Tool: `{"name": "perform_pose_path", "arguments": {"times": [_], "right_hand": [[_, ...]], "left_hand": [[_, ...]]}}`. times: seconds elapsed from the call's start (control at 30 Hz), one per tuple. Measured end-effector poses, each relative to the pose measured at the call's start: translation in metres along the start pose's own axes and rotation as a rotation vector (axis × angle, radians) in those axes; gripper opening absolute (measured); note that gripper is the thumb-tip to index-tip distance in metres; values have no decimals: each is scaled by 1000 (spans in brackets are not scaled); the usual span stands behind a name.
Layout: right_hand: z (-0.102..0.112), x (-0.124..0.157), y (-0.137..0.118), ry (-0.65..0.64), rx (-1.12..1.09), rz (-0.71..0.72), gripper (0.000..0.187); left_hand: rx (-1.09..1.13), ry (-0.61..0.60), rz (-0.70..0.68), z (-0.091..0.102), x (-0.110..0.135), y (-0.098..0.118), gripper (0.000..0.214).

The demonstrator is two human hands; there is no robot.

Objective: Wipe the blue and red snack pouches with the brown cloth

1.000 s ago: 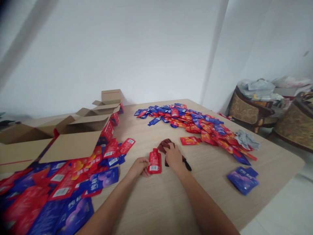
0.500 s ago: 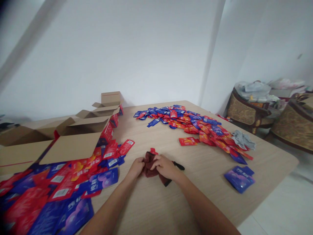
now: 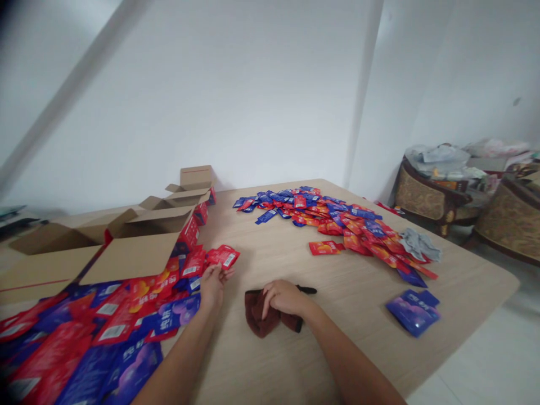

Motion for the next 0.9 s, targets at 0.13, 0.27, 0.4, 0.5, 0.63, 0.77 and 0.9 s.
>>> {"name": "perform_pose_path", "arguments": {"times": [0.13, 0.27, 0.4, 0.5, 0.63, 0.77, 0.9], "right_hand": [[0, 1, 2, 6, -13, 35, 45], [2, 4, -3, -6, 1, 46, 45], [11, 14, -16, -73, 45, 74, 42], [27, 19, -14, -36, 95, 126, 48], [64, 18, 30, 636, 335, -134, 47], [86, 22, 86, 934, 621, -627, 51], [67, 11, 99, 722, 719, -633, 48]], "left_hand": [[168, 100, -103, 8, -8, 17, 17], [315, 219, -105, 14, -10, 26, 10], [346, 189, 46, 9, -4, 25, 11], [315, 85, 120, 1, 2, 20, 14], [223, -20, 143, -7, 9, 10, 9], [94, -129, 137, -12, 19, -2, 15], [-66, -237, 129, -20, 25, -19, 25]]}}
Point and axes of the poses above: each hand's wrist, its own x-axis away from the middle knuckle, its own z-axis out of the back of the hand, y = z × x, the point moved 1 cm from there along -x, towards the middle knuckle, and after that the axes turned 1 degree about -x, right-handed, at the moved point
